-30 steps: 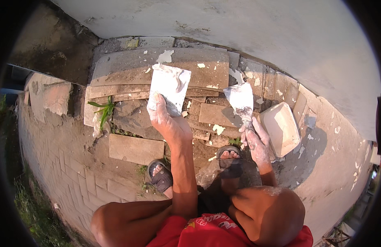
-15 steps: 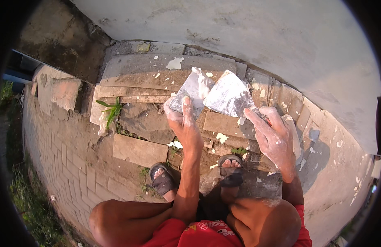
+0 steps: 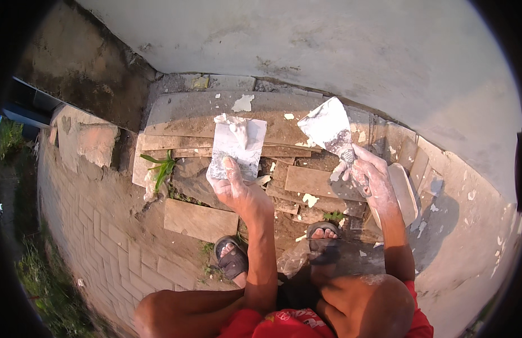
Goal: The person scoops plaster from a container with a putty knife and applies it onto a wall, spreading and smoothing it with putty knives.
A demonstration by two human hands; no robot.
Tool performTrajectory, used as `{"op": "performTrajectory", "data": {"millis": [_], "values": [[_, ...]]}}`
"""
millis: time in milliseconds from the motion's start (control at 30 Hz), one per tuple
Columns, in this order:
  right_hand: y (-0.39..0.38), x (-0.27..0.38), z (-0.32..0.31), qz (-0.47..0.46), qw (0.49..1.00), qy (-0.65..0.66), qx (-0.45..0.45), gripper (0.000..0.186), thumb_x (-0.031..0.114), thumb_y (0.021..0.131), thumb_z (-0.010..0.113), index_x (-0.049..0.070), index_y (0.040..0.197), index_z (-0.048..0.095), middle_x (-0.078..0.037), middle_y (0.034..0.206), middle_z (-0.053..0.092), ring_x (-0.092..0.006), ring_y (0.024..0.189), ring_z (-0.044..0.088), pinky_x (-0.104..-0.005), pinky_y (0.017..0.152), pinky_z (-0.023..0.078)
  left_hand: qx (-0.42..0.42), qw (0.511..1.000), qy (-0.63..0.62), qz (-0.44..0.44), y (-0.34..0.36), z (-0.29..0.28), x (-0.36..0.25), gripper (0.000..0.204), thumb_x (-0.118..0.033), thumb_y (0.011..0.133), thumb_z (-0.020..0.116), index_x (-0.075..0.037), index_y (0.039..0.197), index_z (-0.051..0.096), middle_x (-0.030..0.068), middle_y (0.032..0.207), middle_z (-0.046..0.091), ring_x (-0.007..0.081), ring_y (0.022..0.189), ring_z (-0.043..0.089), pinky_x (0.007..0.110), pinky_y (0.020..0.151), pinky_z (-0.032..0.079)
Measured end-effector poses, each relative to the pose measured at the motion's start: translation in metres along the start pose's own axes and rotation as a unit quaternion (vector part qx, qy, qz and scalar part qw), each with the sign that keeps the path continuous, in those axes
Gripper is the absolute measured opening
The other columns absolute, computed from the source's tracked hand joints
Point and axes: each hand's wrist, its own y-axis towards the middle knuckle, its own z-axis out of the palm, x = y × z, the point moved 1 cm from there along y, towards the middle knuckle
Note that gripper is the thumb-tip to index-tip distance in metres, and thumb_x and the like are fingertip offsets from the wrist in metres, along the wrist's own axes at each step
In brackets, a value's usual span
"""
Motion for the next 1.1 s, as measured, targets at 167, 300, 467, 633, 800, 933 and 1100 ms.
{"op": "performTrajectory", "data": {"millis": [167,300,467,633,800,933,1100], "values": [[0.072,-0.038,0.031,0.016,0.981,0.155,0.113,0.046,0.017,0.096,0.051,-0.006,0.135,0.049,-0.009,0.087,0.067,-0.0083,0.056,0.056,-0.0212,0.043,0.041,-0.024,1.0,0.004,0.009,-0.001,-0.021,-0.009,0.025,-0.014,0.098,0.057,0.001,0.116,0.048,0.0117,0.113,0.059,0.0159,0.1,0.059,0.032,0.087,0.05],[0.107,-0.015,0.025,-0.018,0.993,0.102,0.056,0.051,0.018,0.092,0.065,-0.005,0.134,0.051,-0.005,0.084,0.063,-0.0075,0.053,0.055,-0.0229,0.044,0.043,-0.035,0.999,0.0,0.0,0.003,-0.026,-0.005,0.026,-0.013,0.097,0.057,0.001,0.118,0.049,0.0129,0.116,0.059,0.0181,0.103,0.06,0.034,0.088,0.052],[0.088,0.018,0.003,-0.098,0.994,-0.038,-0.004,0.052,0.017,0.092,0.066,-0.004,0.136,0.049,0.0,0.081,0.057,-0.0045,0.061,0.052,-0.0189,0.053,0.042,-0.057,0.998,-0.002,-0.003,0.008,-0.052,-0.017,0.03,-0.009,0.096,0.058,0.001,0.122,0.046,0.0133,0.118,0.058,0.0189,0.102,0.06,0.034,0.09,0.053],[0.076,-0.011,0.007,0.008,0.998,-0.031,0.053,0.051,0.015,0.094,0.062,-0.003,0.139,0.046,0.003,0.076,0.051,-0.0026,0.058,0.047,-0.0184,0.047,0.038,-0.063,0.997,0.001,-0.034,-0.002,-0.052,-0.002,0.03,-0.007,0.096,0.058,0.001,0.122,0.046,0.013,0.118,0.059,0.0175,0.103,0.061,0.033,0.087,0.052],[0.121,-0.025,0.072,0.082,0.984,0.123,0.101,0.012,0.019,0.095,0.057,0.007,0.093,0.056,-0.001,0.074,0.057,-0.0067,0.057,0.051,-0.0219,0.041,0.039,-0.047,0.998,0.029,-0.029,-0.008,-0.053,0.003,0.032,-0.011,0.097,0.056,0.0,0.125,0.047,0.0126,0.12,0.058,0.0205,0.105,0.061,0.036,0.087,0.053],[0.195,-0.032,0.071,0.089,0.984,0.123,0.09,0.012,0.018,0.092,0.062,0.007,0.088,0.058,-0.003,0.072,0.057,-0.0079,0.057,0.052,-0.0234,0.04,0.039,-0.077,0.996,0.008,-0.048,-0.014,-0.04,-0.006,0.027,-0.005,0.094,0.057,0.0,0.119,0.046,0.0128,0.118,0.058,0.0188,0.104,0.06,0.035,0.088,0.052],[0.194,-0.017,0.015,0.057,0.992,0.107,0.029,0.013,0.018,0.089,0.066,0.005,0.089,0.062,-0.003,0.073,0.057,-0.0083,0.057,0.053,-0.0224,0.039,0.037,-0.075,0.997,0.016,-0.014,-0.006,-0.055,-0.011,0.031,-0.008,0.095,0.057,-0.001,0.123,0.047,0.0115,0.12,0.058,0.019,0.106,0.06,0.035,0.088,0.052]]}}
